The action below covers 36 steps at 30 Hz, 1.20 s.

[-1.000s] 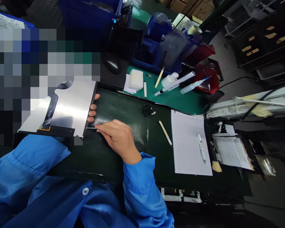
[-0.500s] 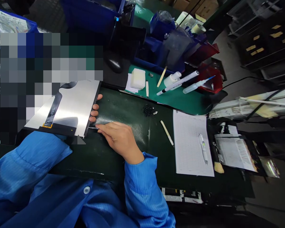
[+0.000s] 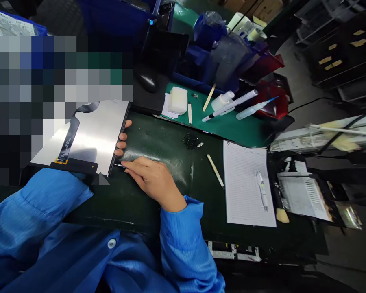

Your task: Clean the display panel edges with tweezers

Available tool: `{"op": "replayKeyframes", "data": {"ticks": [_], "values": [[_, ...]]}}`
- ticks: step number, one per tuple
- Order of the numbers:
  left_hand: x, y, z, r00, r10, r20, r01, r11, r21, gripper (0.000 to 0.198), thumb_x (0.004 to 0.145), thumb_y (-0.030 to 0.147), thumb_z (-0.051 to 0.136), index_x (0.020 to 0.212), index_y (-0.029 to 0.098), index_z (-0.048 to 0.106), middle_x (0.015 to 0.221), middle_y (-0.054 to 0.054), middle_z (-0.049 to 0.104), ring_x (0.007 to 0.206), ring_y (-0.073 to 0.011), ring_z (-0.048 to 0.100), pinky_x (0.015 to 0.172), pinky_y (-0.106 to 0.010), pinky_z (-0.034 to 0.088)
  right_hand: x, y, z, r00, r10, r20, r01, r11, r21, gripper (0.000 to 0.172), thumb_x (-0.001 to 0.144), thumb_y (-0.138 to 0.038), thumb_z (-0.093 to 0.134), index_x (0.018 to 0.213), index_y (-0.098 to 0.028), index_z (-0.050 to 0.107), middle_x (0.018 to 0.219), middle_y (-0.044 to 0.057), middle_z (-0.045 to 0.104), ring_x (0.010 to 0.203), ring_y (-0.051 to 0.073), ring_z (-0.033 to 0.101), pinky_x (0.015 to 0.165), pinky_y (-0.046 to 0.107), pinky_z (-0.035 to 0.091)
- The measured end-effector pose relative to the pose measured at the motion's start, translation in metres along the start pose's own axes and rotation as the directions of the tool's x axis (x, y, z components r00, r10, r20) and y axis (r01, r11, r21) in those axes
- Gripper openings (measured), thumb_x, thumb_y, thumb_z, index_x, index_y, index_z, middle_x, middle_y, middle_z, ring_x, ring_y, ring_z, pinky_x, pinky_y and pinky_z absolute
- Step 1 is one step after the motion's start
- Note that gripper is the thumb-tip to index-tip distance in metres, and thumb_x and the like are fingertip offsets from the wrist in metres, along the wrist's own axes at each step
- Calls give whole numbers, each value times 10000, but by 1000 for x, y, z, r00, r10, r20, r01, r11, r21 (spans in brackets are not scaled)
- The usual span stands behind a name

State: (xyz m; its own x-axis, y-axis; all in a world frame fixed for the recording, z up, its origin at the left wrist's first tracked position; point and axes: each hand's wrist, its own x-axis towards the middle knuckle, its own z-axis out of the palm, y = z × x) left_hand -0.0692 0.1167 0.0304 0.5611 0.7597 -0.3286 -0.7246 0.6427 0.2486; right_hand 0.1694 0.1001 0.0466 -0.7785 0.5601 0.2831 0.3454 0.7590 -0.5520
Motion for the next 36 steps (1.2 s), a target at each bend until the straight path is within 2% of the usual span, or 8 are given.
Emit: {"op": "replayKeyframes", "data": {"ticks": [9,14,17,20,24,29,32,36], "values": [[-3,-1,6,997,32,-65,-33,999,-14,515,996,372,297,1445,194,477,791,-114,643,652,-258,626,599,-390,513,0,0,-3,999,45,15,-45,999,-9,250,1010,-262,556,1170,-243,748,897,32,774,752,150,706,680,269,548],[-4,0,11,997,24,-80,-25,1000,-7,545,1022,405,221,1494,202,402,794,-107,628,646,-253,623,602,-397,513,1,1,-2,998,59,-26,-58,998,32,244,992,-253,585,1165,-280,756,922,22,781,787,153,716,710,281,566],[-5,0,16,993,27,-118,-24,999,29,580,1038,436,134,1541,204,306,780,-95,606,621,-240,609,586,-385,507,1,1,-1,998,48,-50,-46,998,35,234,987,-244,594,1149,-278,760,916,21,778,786,151,710,713,285,562],[-6,2,21,986,20,-163,-7,996,84,587,1045,438,94,1547,200,282,769,-84,587,616,-230,596,584,-373,496,2,2,-2,996,40,-75,-37,998,41,225,984,-254,602,1141,-257,764,896,33,767,779,157,697,696,288,556],[-5,4,20,987,8,-158,11,993,116,563,1051,409,98,1470,167,386,756,-81,579,618,-195,568,602,-333,475,2,1,-4,997,56,-60,-53,997,47,236,982,-297,608,1158,-260,761,879,39,751,778,168,684,707,305,556],[-4,5,15,998,-20,-60,23,998,52,425,1038,360,209,1186,158,553,754,-103,608,626,-204,570,598,-342,470,4,-1,-8,993,102,-62,-96,991,95,197,970,-254,608,1097,-263,759,934,39,764,831,184,703,744,320,565],[-5,4,14,999,21,39,-22,999,40,417,1038,391,254,1133,162,588,759,-103,622,658,-223,614,617,-371,512,3,5,-8,954,259,-153,-246,964,99,155,946,-253,619,1042,-245,740,943,50,757,839,200,703,729,323,567],[-8,0,19,987,111,116,-121,989,85,536,1067,390,156,1126,178,645,756,-86,642,642,-210,630,596,-368,534,-2,23,-9,786,516,-341,-512,852,108,136,913,-283,632,977,-212,730,911,68,752,802,220,694,723,351,558]]}}
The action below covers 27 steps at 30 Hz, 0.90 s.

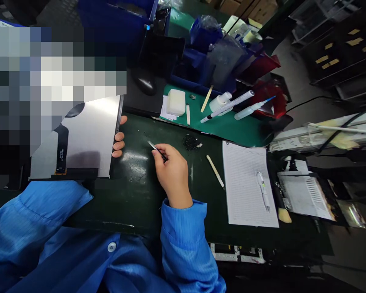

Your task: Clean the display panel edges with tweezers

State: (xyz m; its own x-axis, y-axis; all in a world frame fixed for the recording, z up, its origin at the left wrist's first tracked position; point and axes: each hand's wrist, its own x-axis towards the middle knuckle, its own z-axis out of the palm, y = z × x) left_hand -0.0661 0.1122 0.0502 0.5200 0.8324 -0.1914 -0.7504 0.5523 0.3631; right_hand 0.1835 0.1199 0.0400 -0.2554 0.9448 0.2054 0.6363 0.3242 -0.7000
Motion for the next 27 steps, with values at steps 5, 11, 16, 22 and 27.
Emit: {"op": "replayKeyframes", "data": {"ticks": [5,11,16,22,27], "values": [[-2,-5,8,999,47,25,-47,999,-12,657,1066,439,103,1044,180,706,683,-82,625,580,-197,613,531,-339,531,3,12,-2,987,155,-28,-157,983,-91,222,919,-367,609,1012,-201,723,805,56,729,668,208,636,598,321,464],[-3,-3,3,996,54,65,-52,998,-25,525,1068,395,212,1104,189,693,744,-78,638,633,-198,635,580,-353,552,1,1,-2,972,205,118,-201,978,-47,440,975,-538,485,786,-203,699,585,-2,591,540,161,543,532,286,368],[-8,-1,12,1000,10,-22,-9,1000,22,450,1067,358,220,1050,197,640,693,-54,636,601,-198,631,559,-340,545,8,8,-4,964,253,-80,-243,963,117,492,960,-571,475,792,-176,715,578,-10,554,520,141,521,520,273,382],[-5,-9,13,994,94,-54,-93,995,28,455,1067,398,160,1306,184,482,675,-15,585,554,-156,577,513,-286,496,10,23,-2,926,273,-261,-241,959,147,471,965,-416,484,1361,-189,599,776,17,672,575,139,537,591,301,449],[2,-6,-1,997,78,-5,-77,996,42,558,1049,407,136,1574,226,198,670,-16,566,531,-188,563,522,-329,470,2,7,10,990,135,-35,-133,990,39,402,904,-330,565,1268,-201,680,914,79,728,781,211,657,748,385,535]]}}
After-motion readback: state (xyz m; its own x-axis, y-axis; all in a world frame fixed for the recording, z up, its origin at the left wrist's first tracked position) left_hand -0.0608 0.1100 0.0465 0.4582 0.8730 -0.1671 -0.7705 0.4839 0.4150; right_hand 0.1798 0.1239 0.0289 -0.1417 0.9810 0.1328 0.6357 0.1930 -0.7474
